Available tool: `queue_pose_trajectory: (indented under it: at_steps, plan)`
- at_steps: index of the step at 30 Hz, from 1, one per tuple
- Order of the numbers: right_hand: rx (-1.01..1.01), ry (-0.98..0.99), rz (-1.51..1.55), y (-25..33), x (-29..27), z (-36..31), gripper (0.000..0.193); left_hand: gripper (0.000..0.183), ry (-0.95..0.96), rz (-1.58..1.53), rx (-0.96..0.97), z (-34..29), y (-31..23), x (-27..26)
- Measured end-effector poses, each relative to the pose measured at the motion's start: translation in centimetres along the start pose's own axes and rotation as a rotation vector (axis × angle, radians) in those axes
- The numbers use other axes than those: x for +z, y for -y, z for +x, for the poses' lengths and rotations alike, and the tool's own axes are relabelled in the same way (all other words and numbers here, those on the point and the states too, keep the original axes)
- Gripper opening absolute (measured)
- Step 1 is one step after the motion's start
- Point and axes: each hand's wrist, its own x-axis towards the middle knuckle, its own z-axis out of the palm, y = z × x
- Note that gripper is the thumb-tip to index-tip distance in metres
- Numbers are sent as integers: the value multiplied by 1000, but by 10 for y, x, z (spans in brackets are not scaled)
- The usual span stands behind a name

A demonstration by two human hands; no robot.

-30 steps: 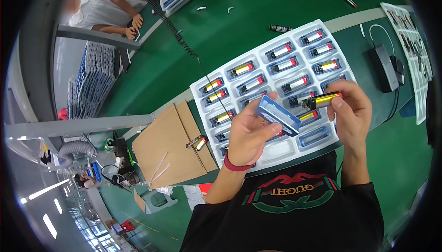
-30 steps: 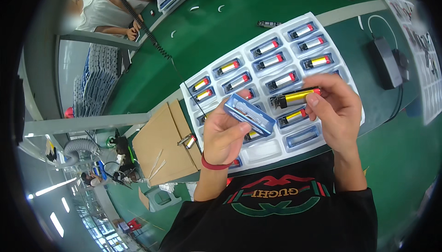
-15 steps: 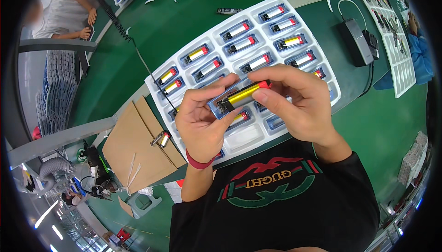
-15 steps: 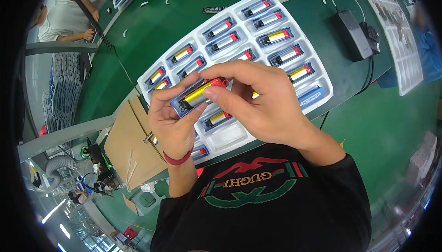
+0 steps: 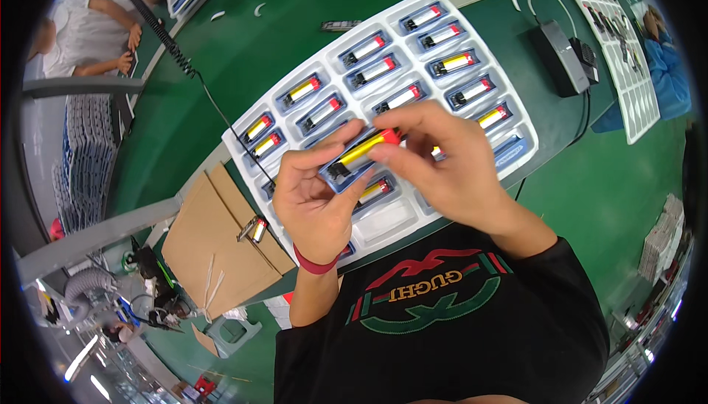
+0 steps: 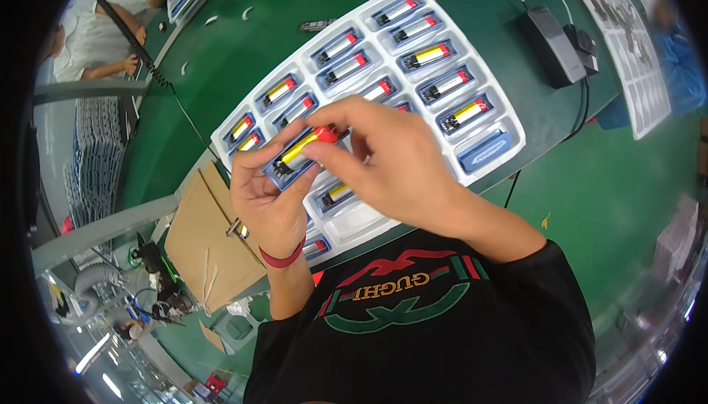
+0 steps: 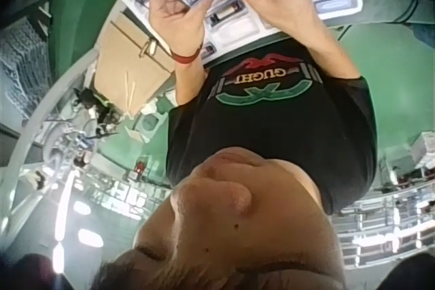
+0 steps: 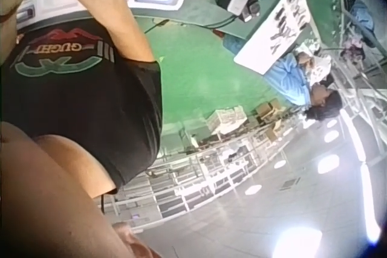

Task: The person assembles electronic components by hand, inserting small batteries into blue plastic housings and placing the assembled components into an organized tray.

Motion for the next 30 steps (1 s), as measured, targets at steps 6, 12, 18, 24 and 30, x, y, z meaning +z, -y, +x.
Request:
queue_pose_trajectory:
  at_steps: [6, 12, 18, 24, 30]
  plan:
    - [-263, -293, -166, -7, 14, 1, 29, 38, -109, -26, 5, 1, 5, 5]
    - [-193, -262, -65, -14, 13, -1, 25, 40, -137, 51, 28, 0, 8, 4]
    - [-123, -262, -41, -23, 13, 0, 22, 41, -148, 130, 51, -1, 11, 6]
    - [-198, -276, 4, -29, 12, -1, 19, 40, -116, 171, 77, -3, 15, 7]
    - [21, -191, -19, -19, 2, -1, 29, 41, -114, 108, 110, -2, 14, 7]
